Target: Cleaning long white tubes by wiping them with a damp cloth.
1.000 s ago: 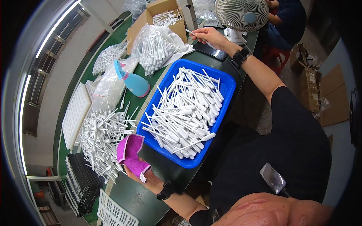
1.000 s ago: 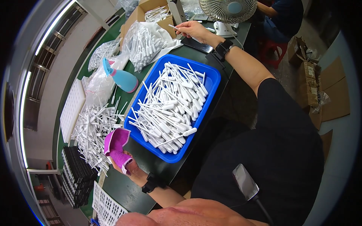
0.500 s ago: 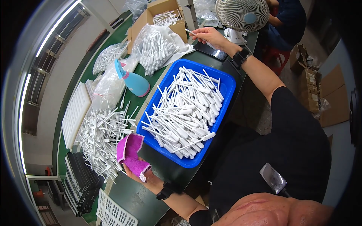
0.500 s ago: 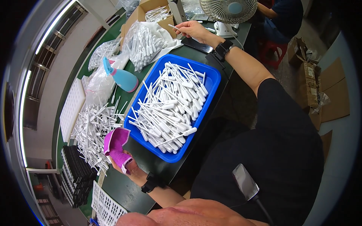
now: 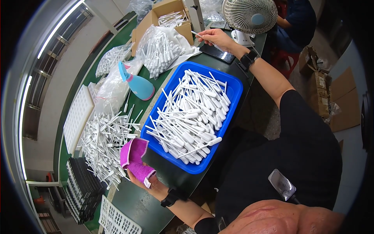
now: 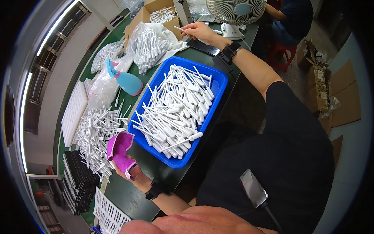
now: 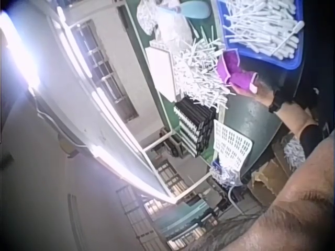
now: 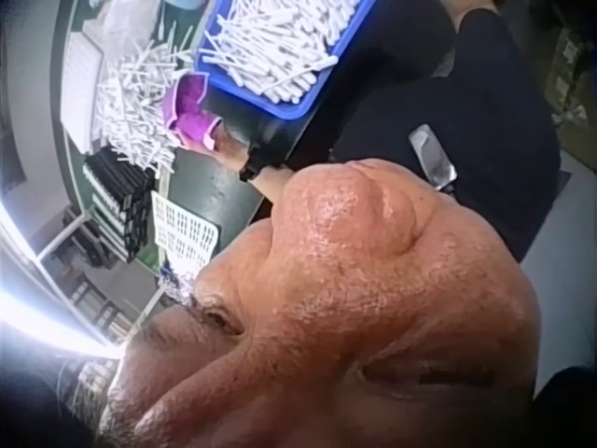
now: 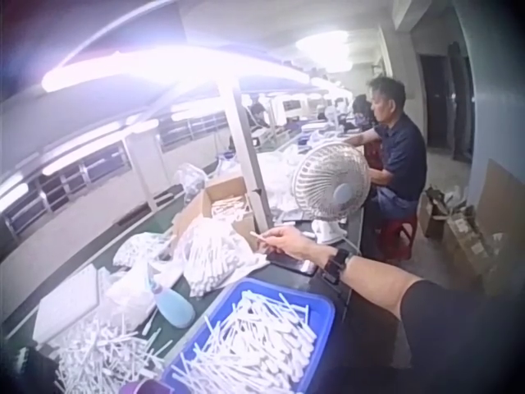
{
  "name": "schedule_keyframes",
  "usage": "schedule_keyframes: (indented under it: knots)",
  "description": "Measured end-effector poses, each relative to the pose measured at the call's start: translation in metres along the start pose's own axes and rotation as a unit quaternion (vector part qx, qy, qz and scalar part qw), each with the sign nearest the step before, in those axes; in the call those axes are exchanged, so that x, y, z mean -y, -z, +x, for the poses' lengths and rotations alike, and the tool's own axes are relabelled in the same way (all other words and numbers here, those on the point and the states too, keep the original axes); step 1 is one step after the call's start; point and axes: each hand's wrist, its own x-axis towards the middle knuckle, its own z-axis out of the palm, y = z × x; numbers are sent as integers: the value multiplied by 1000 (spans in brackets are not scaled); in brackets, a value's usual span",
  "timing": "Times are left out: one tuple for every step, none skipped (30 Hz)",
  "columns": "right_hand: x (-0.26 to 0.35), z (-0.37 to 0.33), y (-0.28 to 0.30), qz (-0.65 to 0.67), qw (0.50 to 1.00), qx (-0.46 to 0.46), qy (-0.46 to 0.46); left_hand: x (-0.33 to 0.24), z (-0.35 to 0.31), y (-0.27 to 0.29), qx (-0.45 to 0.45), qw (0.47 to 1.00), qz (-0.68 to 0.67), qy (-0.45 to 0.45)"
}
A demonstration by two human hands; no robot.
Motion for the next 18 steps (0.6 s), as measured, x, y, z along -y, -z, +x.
schedule_keyframes:
  knots:
    - [0, 0, 0, -3, 1000, -3, -4, 1, 0, 1, 0, 1000, -2, 0]
    - [0, 0, 0, -6, 1000, -6, -9, 0, 0, 1, 1, 1000, -4, 0]
    - [1, 0, -1, -6, 1000, -5, -8, 0, 0, 1, 1, 1000, -5, 0]
    - [1, 1, -1, -10, 1000, -4, -7, 0, 0, 0, 1, 1000, -6, 0]
    - [2, 1, -1, -13, 1000, -2, -6, 0, 0, 0, 5, 1000, -12, 0]
    - [2, 1, -2, -16, 1000, -1, -4, 0, 1, 0, 9, 1000, -19, 0]
    - [4, 0, -2, -16, 1000, -1, -4, 1, 1, 0, 13, 1000, -26, 1]
    - [9, -2, -2, -31, 999, -10, -24, 1, 1, 1, 12, 1000, -27, 1]
    - [14, -4, -2, -45, 998, -20, -44, 1, 3, 2, 15, 999, -41, 10]
    - [16, -5, -2, -60, 996, -29, -63, 1, 4, 3, 17, 998, -55, 19]
    - [16, -5, -1, -61, 996, -29, -63, 1, 5, 4, 20, 997, -70, 28]
    - [15, -4, 1, -27, 998, -19, -58, 1, 5, 4, 20, 997, -70, 28]
    - [14, -3, 3, 6, 999, -9, -53, 1, 5, 4, 17, 997, -73, 29]
    - [13, -3, 4, 39, 998, 2, -48, 1, 4, 4, 15, 997, -76, 29]
    - [11, -2, 4, 39, 998, 2, -48, 1, 4, 4, 13, 996, -79, 30]
    - [9, -1, 3, 49, 998, 7, -35, 1, 5, 5, 13, 996, -79, 31]
    - [8, -1, 0, 60, 998, 13, -23, 0, 5, 6, 24, 996, -83, 34]
    - [8, -1, -2, 70, 997, 19, -10, -1, 4, 5, 36, 995, -86, 38]
